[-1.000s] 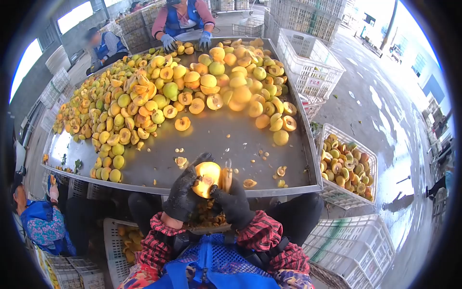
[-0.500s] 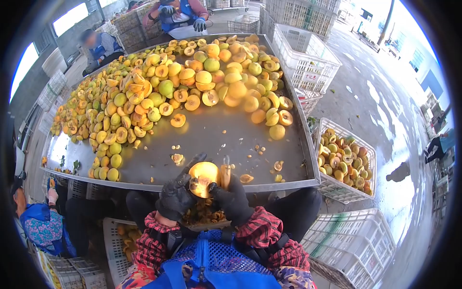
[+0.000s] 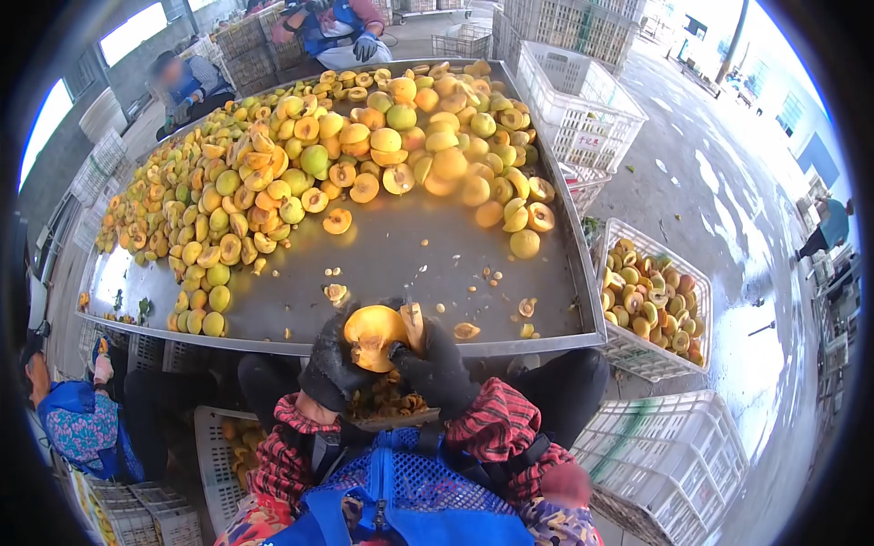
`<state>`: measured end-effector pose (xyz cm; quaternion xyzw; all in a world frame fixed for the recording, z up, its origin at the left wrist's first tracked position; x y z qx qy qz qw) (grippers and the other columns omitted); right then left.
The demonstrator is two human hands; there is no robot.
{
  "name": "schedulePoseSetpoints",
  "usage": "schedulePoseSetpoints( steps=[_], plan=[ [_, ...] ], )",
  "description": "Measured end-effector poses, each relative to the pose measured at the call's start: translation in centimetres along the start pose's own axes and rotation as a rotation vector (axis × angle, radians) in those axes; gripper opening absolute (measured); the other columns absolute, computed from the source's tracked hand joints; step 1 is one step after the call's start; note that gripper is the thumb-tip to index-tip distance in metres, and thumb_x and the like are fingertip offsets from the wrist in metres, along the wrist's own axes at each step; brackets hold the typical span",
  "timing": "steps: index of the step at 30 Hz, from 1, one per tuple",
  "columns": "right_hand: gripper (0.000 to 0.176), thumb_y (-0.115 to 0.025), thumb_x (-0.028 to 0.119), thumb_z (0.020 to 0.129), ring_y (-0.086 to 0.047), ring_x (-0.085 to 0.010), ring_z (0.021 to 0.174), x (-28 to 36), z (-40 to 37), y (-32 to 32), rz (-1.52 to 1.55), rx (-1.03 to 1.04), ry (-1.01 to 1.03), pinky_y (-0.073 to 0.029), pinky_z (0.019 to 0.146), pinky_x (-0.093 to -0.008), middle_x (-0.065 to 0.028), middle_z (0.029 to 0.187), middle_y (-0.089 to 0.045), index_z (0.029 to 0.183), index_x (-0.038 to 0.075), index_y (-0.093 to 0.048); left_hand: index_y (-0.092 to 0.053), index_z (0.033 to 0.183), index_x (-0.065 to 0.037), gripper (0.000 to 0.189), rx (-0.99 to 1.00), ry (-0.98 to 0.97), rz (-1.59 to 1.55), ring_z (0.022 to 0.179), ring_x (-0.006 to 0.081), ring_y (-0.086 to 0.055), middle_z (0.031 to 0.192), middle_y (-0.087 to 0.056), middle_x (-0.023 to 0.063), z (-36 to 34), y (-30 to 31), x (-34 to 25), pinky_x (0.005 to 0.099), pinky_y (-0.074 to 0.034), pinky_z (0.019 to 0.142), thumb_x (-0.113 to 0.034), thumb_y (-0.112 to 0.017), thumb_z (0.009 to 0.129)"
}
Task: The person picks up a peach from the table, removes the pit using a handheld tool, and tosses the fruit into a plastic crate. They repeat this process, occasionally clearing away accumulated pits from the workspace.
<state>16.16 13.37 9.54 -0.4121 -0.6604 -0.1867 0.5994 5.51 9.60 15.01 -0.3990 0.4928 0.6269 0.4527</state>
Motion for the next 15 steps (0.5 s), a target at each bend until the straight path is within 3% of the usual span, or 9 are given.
schedulePoseSetpoints(
  steps=[3, 6, 9, 15],
  plan=[
    [0.034, -0.059, 0.008, 0.087, -0.054, -0.0065, 0.062, 0.4, 0.3, 0.0, -0.096, 0.016, 0.06, -0.046, 0.05, -0.0218, -0.0034, 0.085, -0.057, 0.119, 0.002, -0.049, -0.048, 0.124, -0.001, 0.043, -0.036, 0.042, -0.227, 0.107, 0.0199, -0.057, 0.119, -0.058, 0.0132, -0.2, -0.5, 2.4, 0.0351, -0.044, 0.097, -0.013, -0.062, 0.085],
    [0.033, -0.056, 0.008, 0.088, -0.053, -0.0062, 0.062, 0.4, 0.3, 0.1, -0.076, 0.015, 0.045, -0.045, 0.053, -0.0215, -0.0034, 0.086, -0.057, 0.119, 0.002, -0.05, -0.045, 0.127, -0.001, 0.043, -0.074, 0.366, -1.2, 0.109, 0.0203, -0.056, 0.12, -0.057, 0.0134, -0.5, -2.0, 5.2, 0.0355, -0.041, 0.1, -0.022, -0.055, 0.091],
    [0.033, -0.055, 0.008, 0.089, -0.053, -0.0066, 0.062, 0.6, -0.2, 0.0, -0.022, 0.015, 0.019, -0.045, 0.053, -0.0217, -0.0034, 0.086, -0.057, 0.121, 0.002, -0.049, -0.042, 0.129, 0.0, 0.044, -0.029, 0.463, -1.495, 0.111, 0.0212, -0.055, 0.121, -0.056, 0.0133, -0.6, -2.3, 5.4, 0.0373, -0.041, 0.101, -0.028, -0.046, 0.095],
    [0.032, -0.055, 0.012, 0.091, -0.057, -0.0099, 0.062, -0.6, -1.7, 0.4, -0.076, 0.021, -0.017, -0.049, 0.052, -0.0243, -0.0043, 0.087, -0.056, 0.12, 0.001, -0.048, -0.045, 0.126, 0.002, 0.039, -0.172, 0.248, -0.664, 0.111, 0.0244, -0.055, 0.121, -0.056, 0.0149, -0.8, 0.5, 5.5, 0.04, -0.045, 0.097, -0.023, -0.043, 0.096]
  ],
)
Point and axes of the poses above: each hand's wrist, its own z-axis towards the middle knuckle, its own y-axis out of the back of the hand, x = y × z, the point moved 9 cm from there along z, towards the middle knuckle
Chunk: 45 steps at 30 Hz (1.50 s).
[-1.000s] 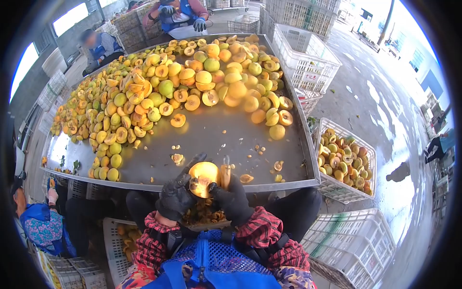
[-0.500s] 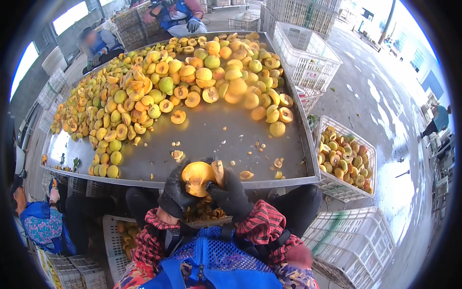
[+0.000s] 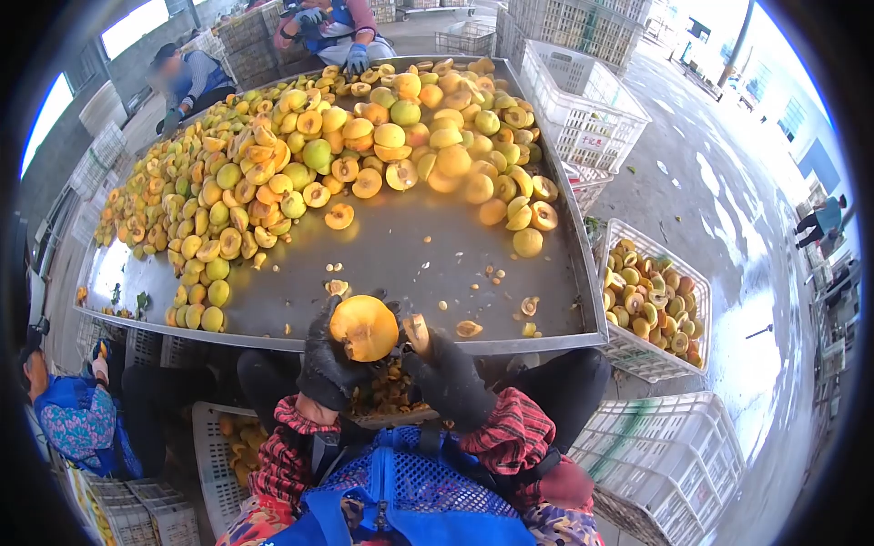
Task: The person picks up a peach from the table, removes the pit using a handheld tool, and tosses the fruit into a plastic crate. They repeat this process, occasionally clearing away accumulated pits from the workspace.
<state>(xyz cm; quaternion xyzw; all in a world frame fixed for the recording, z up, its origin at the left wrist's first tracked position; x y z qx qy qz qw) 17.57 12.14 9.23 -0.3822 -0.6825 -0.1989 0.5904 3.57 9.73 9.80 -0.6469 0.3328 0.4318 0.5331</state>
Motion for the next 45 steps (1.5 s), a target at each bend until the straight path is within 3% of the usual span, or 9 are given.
schedulePoseSetpoints(
  steps=[3, 6, 12, 19, 22, 28, 39, 42, 45],
  plan=[
    [0.032, -0.056, 0.012, 0.09, -0.057, -0.0096, 0.062, 0.9, -1.1, -1.0, -0.12, 0.053, -0.044, -0.049, 0.053, -0.0241, -0.0035, 0.084, -0.056, 0.12, 0.002, -0.048, -0.045, 0.125, 0.004, 0.041, -0.007, -0.057, -0.003, 0.109, 0.0247, -0.056, 0.121, -0.056, 0.0164, -0.3, -0.5, -1.0, 0.0386, -0.046, 0.095, -0.026, -0.04, 0.097],
    [0.033, -0.058, 0.013, 0.089, -0.057, -0.0099, 0.063, -0.1, -1.1, -1.5, -0.292, 0.104, -0.088, -0.048, 0.053, -0.0266, -0.0034, 0.078, -0.056, 0.119, 0.001, -0.049, -0.044, 0.125, 0.005, 0.046, 0.011, -0.161, 0.462, 0.108, 0.0271, -0.057, 0.12, -0.056, 0.0182, -0.4, -0.3, -1.6, 0.0391, -0.048, 0.093, -0.032, -0.035, 0.099],
    [0.024, -0.054, 0.016, 0.088, -0.06, -0.0371, 0.08, 1.4, -0.7, -2.6, -0.668, 0.082, 0.096, -0.046, 0.07, -0.0444, -0.0233, 0.083, -0.06, 0.105, -0.001, -0.054, -0.042, 0.129, 0.0, 0.052, 0.032, 0.219, -0.789, 0.111, 0.0283, -0.055, 0.123, -0.052, 0.019, 0.1, -0.4, 2.2, 0.0436, -0.047, 0.093, -0.04, -0.042, 0.096],
    [0.054, -0.05, 0.01, 0.087, -0.06, -0.0383, 0.088, 1.1, -0.3, -3.9, -0.863, 0.141, 0.096, -0.047, 0.075, -0.0457, -0.0235, 0.102, -0.058, 0.138, 0.007, -0.033, -0.046, 0.126, -0.002, 0.053, -0.084, 0.061, -0.659, 0.112, 0.032, -0.052, 0.124, -0.052, 0.0203, 0.3, 0.5, 2.8, 0.0472, -0.046, 0.094, -0.045, -0.036, 0.096],
    [0.035, -0.052, 0.011, 0.086, -0.059, -0.0406, 0.077, 1.9, -0.4, -4.7, -0.895, 0.117, 0.286, -0.045, 0.066, -0.0483, -0.023, 0.083, -0.058, 0.119, 0.002, -0.044, -0.044, 0.129, -0.003, 0.052, -0.144, 0.022, -0.623, 0.112, 0.0308, -0.053, 0.125, -0.051, 0.0181, -0.3, -0.1, 1.9, 0.0465, -0.046, 0.094, -0.043, -0.039, 0.095],
    [0.043, -0.051, 0.01, 0.085, -0.059, -0.0413, 0.074, 0.6, 0.1, -4.9, -0.918, 0.177, 0.237, -0.044, 0.063, -0.0483, -0.0254, 0.083, -0.058, 0.125, 0.0, -0.039, -0.043, 0.129, -0.002, 0.049, -0.174, -0.068, -0.589, 0.109, 0.0293, -0.054, 0.123, -0.052, 0.0158, -0.2, 1.5, 3.2, 0.0432, -0.048, 0.093, -0.035, -0.044, 0.094],
    [0.027, -0.055, 0.011, 0.085, -0.056, -0.0449, 0.068, -0.7, 0.9, -5.0, -0.815, 0.166, 0.201, -0.041, 0.058, -0.0499, -0.0262, 0.077, -0.056, 0.105, -0.003, -0.042, -0.045, 0.128, -0.002, 0.052, -0.165, -0.025, -0.605, 0.106, 0.0335, -0.055, 0.118, -0.055, 0.0176, 0.7, 3.5, 5.4, 0.0505, -0.047, 0.091, -0.041, -0.041, 0.094],
    [0.036, -0.055, 0.013, 0.086, -0.057, -0.0455, 0.069, -1.3, 1.4, -4.7, -0.821, 0.169, 0.137, -0.041, 0.058, -0.0505, -0.027, 0.078, -0.057, 0.113, -0.005, -0.039, -0.044, 0.126, -0.002, 0.047, -0.121, -0.013, -0.797, 0.107, 0.029, -0.056, 0.119, -0.054, 0.0175, 0.5, 2.1, 4.3, 0.0416, -0.049, 0.091, -0.036, -0.044, 0.094],
    [0.052, -0.054, 0.015, 0.087, -0.057, -0.0458, 0.07, -0.5, 1.2, -4.7, -0.837, 0.103, 0.221, -0.041, 0.058, -0.0511, -0.0283, 0.081, -0.058, 0.126, -0.008, -0.028, -0.045, 0.127, -0.001, 0.051, -0.231, -0.255, -0.012, 0.109, 0.0296, -0.054, 0.119, -0.055, 0.0161, -0.8, 1.2, 0.4, 0.0442, -0.045, 0.095, -0.04, -0.037, 0.095]
  ],
)
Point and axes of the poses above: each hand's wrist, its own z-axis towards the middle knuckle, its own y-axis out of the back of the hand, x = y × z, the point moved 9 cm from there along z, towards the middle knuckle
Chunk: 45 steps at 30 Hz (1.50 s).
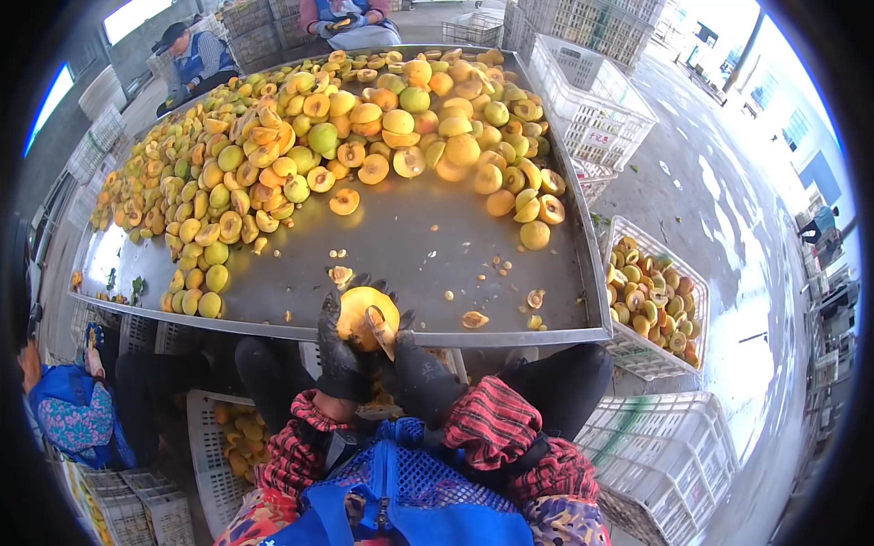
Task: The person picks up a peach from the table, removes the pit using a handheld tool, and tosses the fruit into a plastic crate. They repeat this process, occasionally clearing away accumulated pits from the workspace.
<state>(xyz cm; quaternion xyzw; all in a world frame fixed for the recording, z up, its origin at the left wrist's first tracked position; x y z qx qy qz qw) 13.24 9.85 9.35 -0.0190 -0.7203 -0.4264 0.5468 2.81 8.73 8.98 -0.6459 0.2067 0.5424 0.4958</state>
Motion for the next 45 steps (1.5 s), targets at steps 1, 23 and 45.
schedulePoseSetpoints(
  steps=[1, 23, 45],
  plan=[
    [0.058, -0.054, 0.016, 0.088, -0.058, -0.0459, 0.07, 0.4, -0.1, 0.3, -0.01, -0.044, 0.03, -0.041, 0.058, -0.0513, -0.0288, 0.082, -0.058, 0.131, -0.009, -0.024, -0.045, 0.127, -0.001, 0.05, -0.002, 0.02, -0.089, 0.11, 0.0291, -0.054, 0.12, -0.054, 0.0158, -0.1, 0.1, 0.4, 0.0439, -0.045, 0.096, -0.039, -0.036, 0.096],
    [0.044, -0.054, 0.015, 0.087, -0.058, -0.0329, 0.07, -1.9, 0.5, -1.8, -0.083, 0.145, -0.024, -0.045, 0.061, -0.0439, -0.0175, 0.083, -0.054, 0.125, 0.0, -0.037, -0.043, 0.128, 0.001, 0.049, 0.079, 0.23, -0.549, 0.109, 0.0277, -0.055, 0.122, -0.053, 0.0173, 0.4, 1.0, 3.8, 0.0425, -0.047, 0.093, -0.036, -0.036, 0.098],
    [0.026, -0.059, 0.02, 0.09, -0.051, -0.0136, 0.047, -5.7, 0.4, 1.7, 1.146, -0.1, -0.328, -0.049, 0.042, -0.0299, -0.0038, 0.071, -0.053, 0.11, 0.005, -0.051, -0.047, 0.127, 0.001, 0.047, 0.524, -0.026, 0.459, 0.109, 0.0188, -0.056, 0.12, -0.057, 0.0118, 1.2, -1.0, -0.7, 0.0309, -0.045, 0.093, -0.018, -0.062, 0.087]
  ],
)
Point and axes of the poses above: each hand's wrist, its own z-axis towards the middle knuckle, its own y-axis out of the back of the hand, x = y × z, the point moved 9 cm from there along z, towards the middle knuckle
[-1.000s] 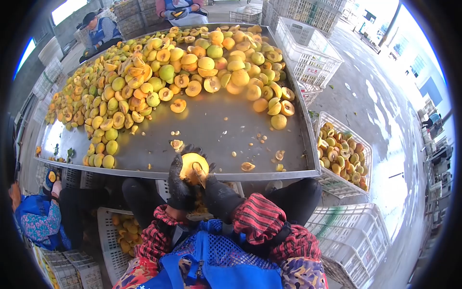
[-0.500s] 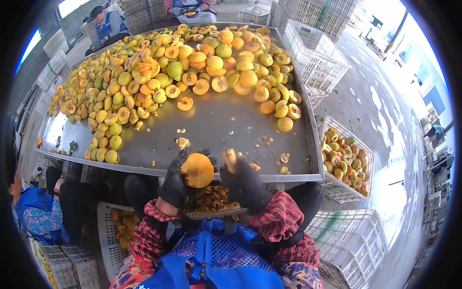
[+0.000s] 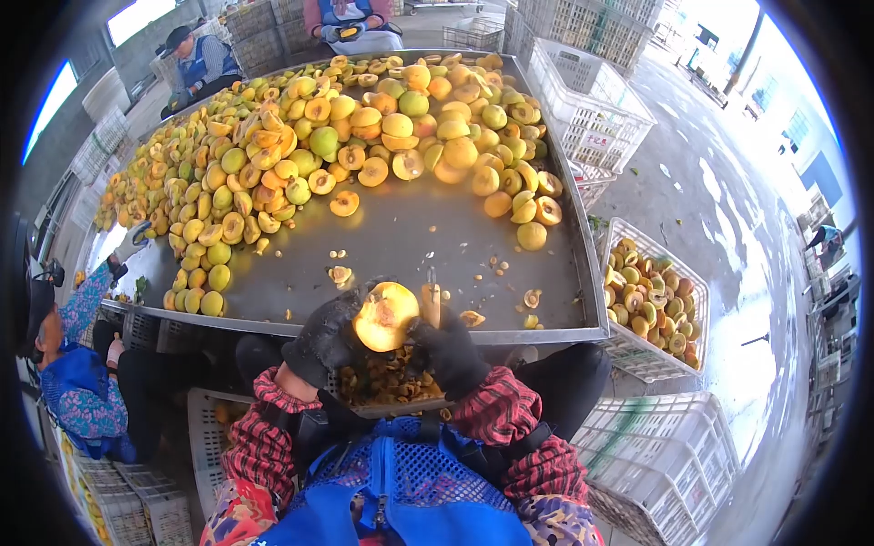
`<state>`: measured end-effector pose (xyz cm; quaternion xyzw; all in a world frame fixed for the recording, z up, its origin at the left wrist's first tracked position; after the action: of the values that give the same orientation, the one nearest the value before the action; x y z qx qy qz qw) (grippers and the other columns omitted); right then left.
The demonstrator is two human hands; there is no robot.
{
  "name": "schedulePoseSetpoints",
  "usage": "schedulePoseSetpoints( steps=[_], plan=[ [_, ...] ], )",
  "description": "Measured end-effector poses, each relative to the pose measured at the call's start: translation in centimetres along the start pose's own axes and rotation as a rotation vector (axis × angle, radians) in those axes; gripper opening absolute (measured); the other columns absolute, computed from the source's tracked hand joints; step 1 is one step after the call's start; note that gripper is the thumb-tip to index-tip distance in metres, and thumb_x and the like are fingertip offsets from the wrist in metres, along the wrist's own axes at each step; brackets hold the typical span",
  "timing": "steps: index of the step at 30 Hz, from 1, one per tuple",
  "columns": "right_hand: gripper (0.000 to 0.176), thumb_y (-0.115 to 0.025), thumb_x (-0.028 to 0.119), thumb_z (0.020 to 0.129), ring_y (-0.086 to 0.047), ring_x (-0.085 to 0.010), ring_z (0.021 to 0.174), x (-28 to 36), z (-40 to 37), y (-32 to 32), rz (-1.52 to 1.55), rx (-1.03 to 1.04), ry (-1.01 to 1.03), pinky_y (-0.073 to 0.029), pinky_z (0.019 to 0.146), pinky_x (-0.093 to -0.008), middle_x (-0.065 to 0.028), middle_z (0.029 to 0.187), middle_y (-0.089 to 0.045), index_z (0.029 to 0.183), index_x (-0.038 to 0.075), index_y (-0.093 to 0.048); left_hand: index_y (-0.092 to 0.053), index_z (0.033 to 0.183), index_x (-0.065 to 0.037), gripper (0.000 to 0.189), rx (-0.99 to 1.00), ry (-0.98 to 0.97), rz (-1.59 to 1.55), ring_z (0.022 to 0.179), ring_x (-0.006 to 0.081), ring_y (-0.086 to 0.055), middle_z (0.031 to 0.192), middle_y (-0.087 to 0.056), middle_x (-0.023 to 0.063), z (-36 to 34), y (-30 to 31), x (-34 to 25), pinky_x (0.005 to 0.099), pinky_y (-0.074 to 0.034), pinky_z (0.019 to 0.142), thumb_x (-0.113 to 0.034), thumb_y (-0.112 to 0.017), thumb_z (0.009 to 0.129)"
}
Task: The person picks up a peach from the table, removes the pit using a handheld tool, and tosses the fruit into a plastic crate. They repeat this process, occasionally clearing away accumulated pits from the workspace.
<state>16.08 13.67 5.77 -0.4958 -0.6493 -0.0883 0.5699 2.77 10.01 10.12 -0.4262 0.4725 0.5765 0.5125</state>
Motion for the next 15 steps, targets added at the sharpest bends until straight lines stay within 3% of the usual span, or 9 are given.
schedulePoseSetpoints(
  steps=[2, 6, 7, 10, 12, 14, 15],
  plan=[
    [0.027, -0.058, 0.021, 0.09, -0.051, -0.0134, 0.049, -0.4, -0.2, -0.8, 0.074, -0.019, 0.014, -0.049, 0.044, -0.0306, -0.0034, 0.071, -0.053, 0.111, 0.005, -0.05, -0.047, 0.127, 0.001, 0.049, -0.182, 0.173, -0.376, 0.106, 0.0204, -0.058, 0.117, -0.058, 0.0117, -0.4, 0.6, 5.1, 0.032, -0.046, 0.093, -0.028, -0.058, 0.089],
    [0.03, -0.057, 0.02, 0.09, -0.054, -0.0108, 0.056, -1.6, -1.5, -2.3, -0.047, -0.028, -0.046, -0.048, 0.048, -0.0262, -0.0041, 0.08, -0.056, 0.114, 0.003, -0.052, -0.049, 0.124, 0.001, 0.057, -0.327, 0.322, -1.301, 0.1, 0.0246, -0.06, 0.111, -0.059, 0.0121, -0.6, -1.8, 3.8, 0.0354, -0.047, 0.093, -0.047, -0.046, 0.093],
    [0.033, -0.057, 0.019, 0.09, -0.055, -0.0101, 0.059, -1.6, -1.7, -2.8, -0.05, 0.016, -0.049, -0.049, 0.05, -0.0254, -0.0036, 0.083, -0.056, 0.119, 0.003, -0.05, -0.051, 0.12, 0.0, 0.061, -0.339, 0.323, -1.385, 0.099, 0.0268, -0.059, 0.11, -0.059, 0.0139, -0.6, -2.0, 3.4, 0.0395, -0.047, 0.093, -0.053, -0.04, 0.093],
    [0.035, -0.057, 0.018, 0.09, -0.055, -0.0101, 0.061, -2.0, -1.4, -2.5, -0.179, 0.053, -0.012, -0.048, 0.052, -0.0252, -0.0041, 0.083, -0.057, 0.12, 0.001, -0.048, -0.046, 0.126, 0.002, 0.062, -0.377, 0.311, -1.417, 0.106, 0.0257, -0.057, 0.121, -0.055, 0.0153, -1.6, -2.4, 0.7, 0.0375, -0.046, 0.093, -0.05, -0.041, 0.093],
    [0.035, -0.056, 0.018, 0.091, -0.055, -0.0095, 0.064, 0.0, -3.1, -3.1, -0.274, 0.103, -0.065, -0.047, 0.054, -0.0248, -0.0043, 0.084, -0.057, 0.12, 0.001, -0.048, -0.044, 0.128, 0.002, 0.063, -0.389, 0.175, -0.84, 0.108, 0.0269, -0.055, 0.124, -0.053, 0.0156, -2.6, -0.7, 1.3, 0.039, -0.044, 0.095, -0.05, -0.04, 0.093],
    [0.035, -0.056, 0.018, 0.091, -0.055, -0.0101, 0.066, 1.6, -3.9, -3.5, -0.424, 0.128, -0.075, -0.047, 0.057, -0.0259, -0.005, 0.084, -0.058, 0.12, 0.001, -0.049, -0.041, 0.131, -0.001, 0.063, -0.401, 0.133, -0.834, 0.113, 0.0279, -0.052, 0.127, -0.051, 0.0153, -3.2, -0.1, 2.8, 0.0414, -0.042, 0.098, -0.052, -0.036, 0.094],
    [0.034, -0.056, 0.018, 0.09, -0.056, -0.0109, 0.068, 2.0, -4.0, -3.3, -0.525, 0.125, -0.059, -0.047, 0.059, -0.0273, -0.0055, 0.084, -0.058, 0.119, 0.001, -0.049, -0.04, 0.132, -0.003, 0.063, -0.407, 0.161, -1.119, 0.117, 0.0284, -0.049, 0.129, -0.049, 0.0149, -3.4, -0.4, 3.9, 0.0429, -0.042, 0.099, -0.053, -0.034, 0.094]
  ],
)
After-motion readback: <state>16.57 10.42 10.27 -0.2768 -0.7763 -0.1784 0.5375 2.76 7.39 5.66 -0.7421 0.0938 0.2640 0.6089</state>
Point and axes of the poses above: each hand's wrist, its own z-axis towards the middle knuckle, its own y-axis out of the back of the hand, x = y × z, the point moved 9 cm from there along z, towards the middle knuckle
